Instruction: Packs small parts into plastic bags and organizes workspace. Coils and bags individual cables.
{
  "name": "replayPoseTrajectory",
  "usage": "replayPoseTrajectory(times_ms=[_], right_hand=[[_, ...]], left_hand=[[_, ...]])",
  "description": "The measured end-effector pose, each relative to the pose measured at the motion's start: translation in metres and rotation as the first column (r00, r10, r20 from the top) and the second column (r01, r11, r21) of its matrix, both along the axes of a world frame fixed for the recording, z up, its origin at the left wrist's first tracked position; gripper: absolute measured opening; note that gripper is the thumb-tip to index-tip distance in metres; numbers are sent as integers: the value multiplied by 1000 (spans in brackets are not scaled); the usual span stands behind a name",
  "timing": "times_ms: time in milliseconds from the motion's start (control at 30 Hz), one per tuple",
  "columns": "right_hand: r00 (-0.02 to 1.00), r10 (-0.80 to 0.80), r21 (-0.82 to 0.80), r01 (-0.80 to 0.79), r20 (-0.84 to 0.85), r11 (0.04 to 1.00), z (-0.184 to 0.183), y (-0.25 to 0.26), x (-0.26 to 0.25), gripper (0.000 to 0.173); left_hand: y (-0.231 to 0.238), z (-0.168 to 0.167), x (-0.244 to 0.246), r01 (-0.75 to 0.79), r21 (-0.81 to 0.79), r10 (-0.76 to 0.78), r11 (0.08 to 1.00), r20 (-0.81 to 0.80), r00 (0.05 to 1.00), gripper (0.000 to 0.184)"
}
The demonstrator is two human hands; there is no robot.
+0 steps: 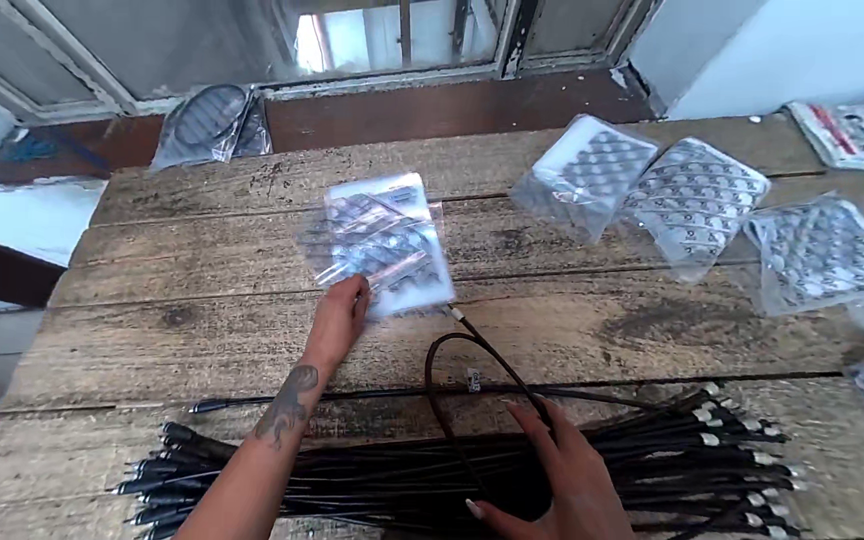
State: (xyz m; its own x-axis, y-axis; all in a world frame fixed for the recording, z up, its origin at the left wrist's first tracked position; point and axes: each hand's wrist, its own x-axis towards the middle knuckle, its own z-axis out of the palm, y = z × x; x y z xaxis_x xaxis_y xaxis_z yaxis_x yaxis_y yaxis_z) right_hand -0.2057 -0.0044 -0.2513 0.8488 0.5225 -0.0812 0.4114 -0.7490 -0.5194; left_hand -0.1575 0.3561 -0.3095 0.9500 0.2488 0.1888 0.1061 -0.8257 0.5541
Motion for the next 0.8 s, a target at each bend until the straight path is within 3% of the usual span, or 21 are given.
replayPoseTrajectory(times_ms=[67,167,233,300,367,500,667,733,800], right_hand=[[998,51,-41,-49,32,998,5,0,-4,105],[980,198,-97,-196,8,976,19,4,-16,100],[958,282,-96,-277,50,956,20,13,-26,101],[951,285,-55,-281,121,958,10,26,-27,99],[980,183,-11,-182,77,983,-1,36,-19,95],[991,-31,-7,30,-130,1000,-5,32,-33,81],[991,-122,101,116,60,988,-25,39,-57,59],[984,-161,122,151,74,981,-29,44,-59,61],[984,-156,169,140,89,976,-31,43,-71,74]], left_hand=[[-10,14,-21,27,120,-24,992,-27,999,17],[-11,4,-66,-36,189,32,981,26,999,17],[-28,-3,-106,-24,312,9,950,48,999,34],[-64,-4,-141,-18,434,-52,901,149,987,43],[-101,1,-159,-6,446,-99,895,212,972,46],[-149,6,-168,140,259,-183,956,149,972,49],[-195,19,-188,184,186,-231,965,272,934,46],[-198,13,-200,88,118,-121,989,314,942,48],[-189,-1,-212,-170,-37,173,985,302,938,37]])
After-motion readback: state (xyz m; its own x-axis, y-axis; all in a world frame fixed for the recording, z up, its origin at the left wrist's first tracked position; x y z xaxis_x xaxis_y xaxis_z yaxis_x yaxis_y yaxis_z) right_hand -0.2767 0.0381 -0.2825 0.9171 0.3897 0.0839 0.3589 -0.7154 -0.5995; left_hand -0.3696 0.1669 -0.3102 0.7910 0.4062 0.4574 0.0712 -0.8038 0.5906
